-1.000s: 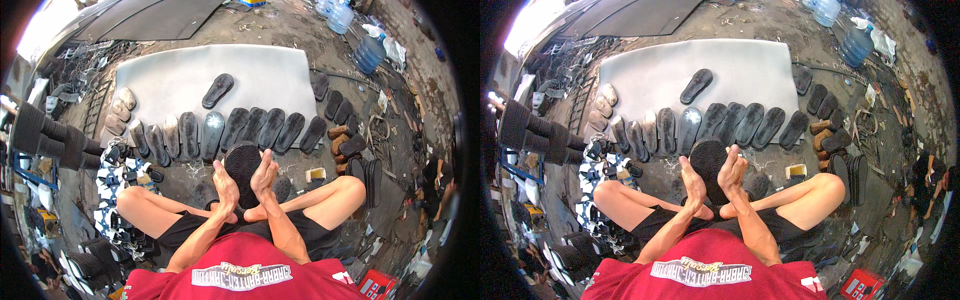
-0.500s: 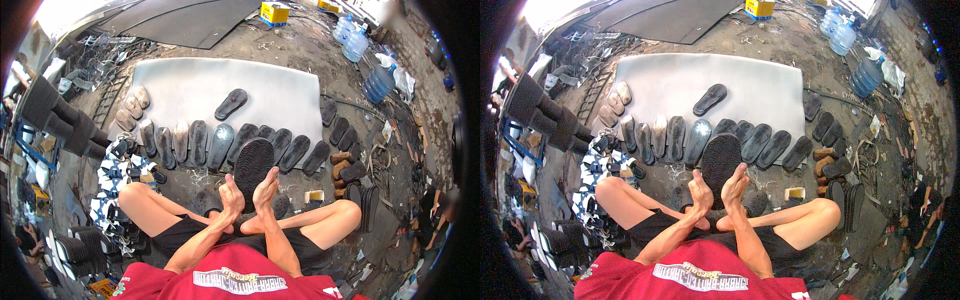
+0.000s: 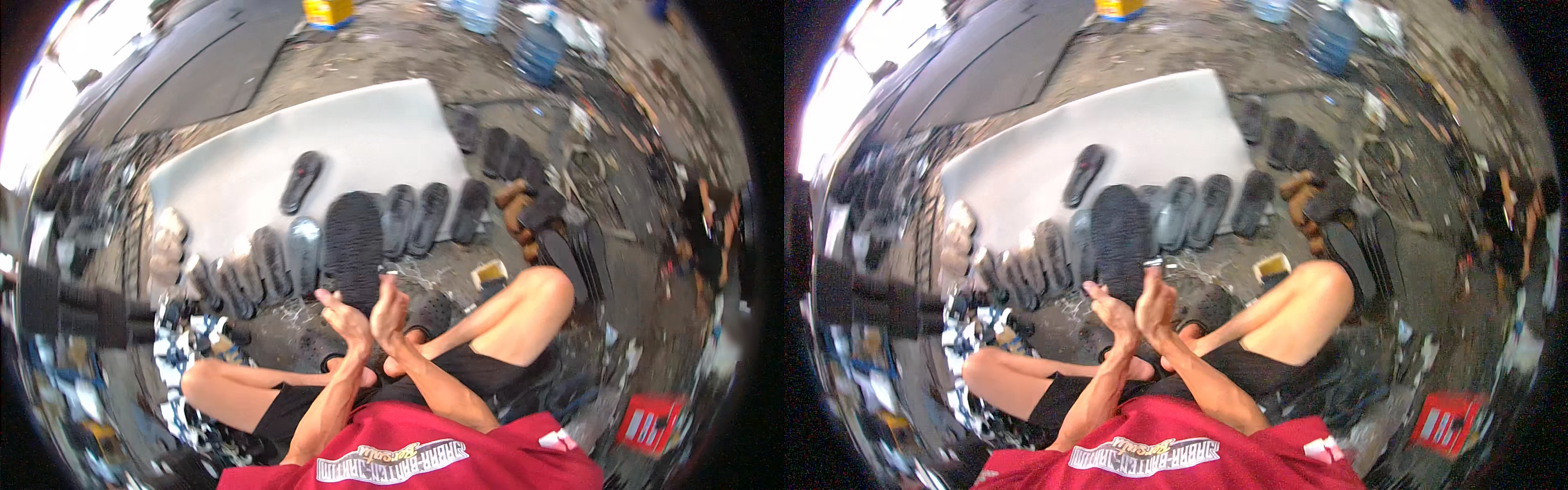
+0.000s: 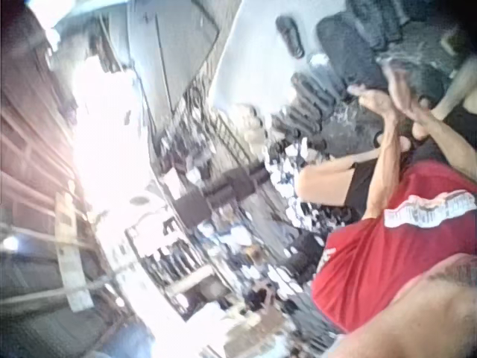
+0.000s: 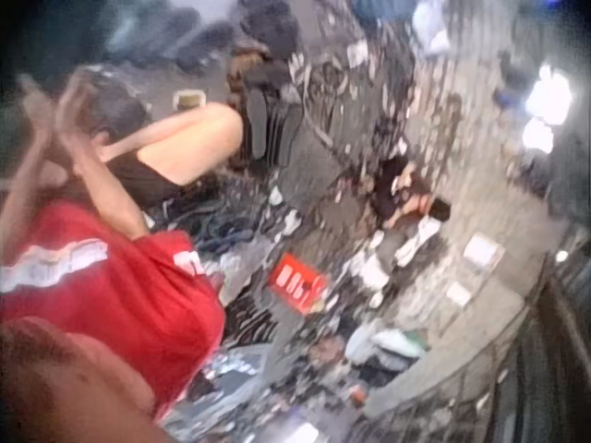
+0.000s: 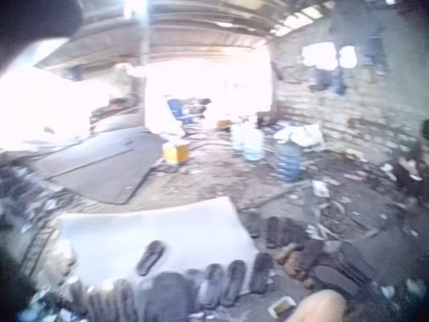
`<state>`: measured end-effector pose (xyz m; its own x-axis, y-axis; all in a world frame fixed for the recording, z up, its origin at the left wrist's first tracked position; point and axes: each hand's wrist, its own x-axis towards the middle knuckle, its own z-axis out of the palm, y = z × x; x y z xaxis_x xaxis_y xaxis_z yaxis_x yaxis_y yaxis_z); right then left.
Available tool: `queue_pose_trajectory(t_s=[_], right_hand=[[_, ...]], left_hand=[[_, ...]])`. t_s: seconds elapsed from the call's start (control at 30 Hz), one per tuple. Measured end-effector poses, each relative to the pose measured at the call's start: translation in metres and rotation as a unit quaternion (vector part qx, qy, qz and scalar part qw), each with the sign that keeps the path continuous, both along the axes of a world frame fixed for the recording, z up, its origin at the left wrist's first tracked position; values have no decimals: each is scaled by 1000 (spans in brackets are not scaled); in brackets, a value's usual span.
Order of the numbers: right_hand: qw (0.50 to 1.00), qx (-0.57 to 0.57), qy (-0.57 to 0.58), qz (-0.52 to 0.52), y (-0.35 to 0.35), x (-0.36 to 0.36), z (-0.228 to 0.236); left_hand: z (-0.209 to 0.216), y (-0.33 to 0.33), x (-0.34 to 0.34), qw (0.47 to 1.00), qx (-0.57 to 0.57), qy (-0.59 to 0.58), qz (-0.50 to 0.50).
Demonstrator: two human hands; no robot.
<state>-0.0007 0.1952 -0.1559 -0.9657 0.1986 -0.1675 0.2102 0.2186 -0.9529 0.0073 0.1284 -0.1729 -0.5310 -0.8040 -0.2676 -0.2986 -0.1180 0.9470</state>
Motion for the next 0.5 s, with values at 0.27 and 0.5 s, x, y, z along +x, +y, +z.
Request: queue_pose_trajectory(t_s=[0.27, 0.5], right_hand=[[908, -335, 111, 225, 60, -6, 61], [938, 137, 318, 30, 266, -25, 195]], left_hand=[[52, 8, 3, 939, -5, 69, -336], [82, 34, -49, 863, 167, 82, -470]])
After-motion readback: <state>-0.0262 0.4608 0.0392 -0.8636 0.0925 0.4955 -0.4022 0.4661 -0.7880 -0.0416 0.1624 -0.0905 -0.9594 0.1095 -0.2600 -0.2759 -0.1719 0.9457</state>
